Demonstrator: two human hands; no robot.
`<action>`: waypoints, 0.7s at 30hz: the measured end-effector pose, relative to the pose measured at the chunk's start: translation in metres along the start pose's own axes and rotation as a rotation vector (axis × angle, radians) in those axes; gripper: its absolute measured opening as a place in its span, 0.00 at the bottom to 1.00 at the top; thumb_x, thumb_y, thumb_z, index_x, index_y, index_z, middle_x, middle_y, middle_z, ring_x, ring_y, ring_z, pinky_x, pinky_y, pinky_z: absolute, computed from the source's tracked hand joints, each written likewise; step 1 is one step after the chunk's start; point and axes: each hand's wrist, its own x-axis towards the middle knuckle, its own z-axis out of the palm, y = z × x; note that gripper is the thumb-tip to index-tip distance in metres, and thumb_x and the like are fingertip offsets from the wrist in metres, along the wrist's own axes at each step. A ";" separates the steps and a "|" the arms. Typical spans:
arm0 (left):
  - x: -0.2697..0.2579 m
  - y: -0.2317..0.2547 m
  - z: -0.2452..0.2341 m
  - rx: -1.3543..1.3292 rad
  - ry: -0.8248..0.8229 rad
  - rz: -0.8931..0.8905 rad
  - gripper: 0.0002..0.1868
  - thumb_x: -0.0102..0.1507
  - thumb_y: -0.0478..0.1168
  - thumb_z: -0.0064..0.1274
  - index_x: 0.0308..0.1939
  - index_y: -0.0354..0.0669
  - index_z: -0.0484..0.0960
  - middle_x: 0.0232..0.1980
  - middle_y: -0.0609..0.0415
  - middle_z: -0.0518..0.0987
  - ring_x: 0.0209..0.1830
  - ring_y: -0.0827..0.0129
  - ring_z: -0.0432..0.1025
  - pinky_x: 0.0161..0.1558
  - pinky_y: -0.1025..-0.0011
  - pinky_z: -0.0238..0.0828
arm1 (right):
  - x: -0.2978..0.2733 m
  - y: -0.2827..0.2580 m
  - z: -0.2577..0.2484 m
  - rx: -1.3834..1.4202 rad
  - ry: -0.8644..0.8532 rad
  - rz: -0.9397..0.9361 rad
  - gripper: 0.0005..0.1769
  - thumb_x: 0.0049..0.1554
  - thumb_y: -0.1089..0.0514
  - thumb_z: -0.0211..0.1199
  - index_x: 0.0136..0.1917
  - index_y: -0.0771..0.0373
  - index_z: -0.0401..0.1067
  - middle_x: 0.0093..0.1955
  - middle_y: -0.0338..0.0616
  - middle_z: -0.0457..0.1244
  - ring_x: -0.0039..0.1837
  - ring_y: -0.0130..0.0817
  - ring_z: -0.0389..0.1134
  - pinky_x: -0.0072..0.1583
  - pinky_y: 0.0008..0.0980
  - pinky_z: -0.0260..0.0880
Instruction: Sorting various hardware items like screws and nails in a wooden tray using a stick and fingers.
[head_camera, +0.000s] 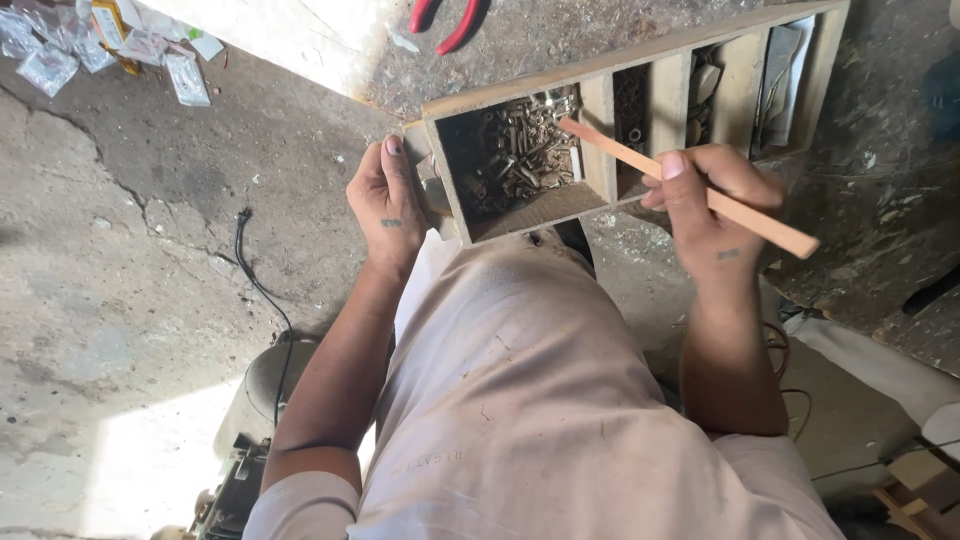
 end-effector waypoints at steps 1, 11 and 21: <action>-0.001 -0.002 -0.001 -0.003 0.017 0.002 0.23 0.77 0.49 0.38 0.29 0.44 0.73 0.21 0.55 0.67 0.25 0.76 0.62 0.29 0.74 0.62 | 0.002 -0.002 -0.003 0.029 -0.019 0.027 0.10 0.69 0.71 0.61 0.44 0.78 0.75 0.33 0.60 0.67 0.35 0.46 0.71 0.40 0.37 0.73; 0.010 0.073 -0.033 0.101 -0.034 0.203 0.16 0.78 0.42 0.39 0.41 0.38 0.78 0.35 0.47 0.77 0.38 0.59 0.76 0.45 0.62 0.70 | 0.017 -0.016 0.016 0.179 -0.312 0.057 0.04 0.58 0.71 0.70 0.44 0.77 0.77 0.32 0.60 0.67 0.34 0.44 0.70 0.36 0.39 0.68; -0.053 0.118 -0.003 0.563 -0.796 0.154 0.17 0.68 0.39 0.50 0.61 0.51 0.78 0.36 0.43 0.84 0.35 0.48 0.81 0.37 0.53 0.80 | 0.028 -0.004 -0.012 -0.076 -0.175 -0.238 0.03 0.63 0.76 0.71 0.48 0.80 0.78 0.43 0.64 0.70 0.41 0.55 0.72 0.43 0.45 0.72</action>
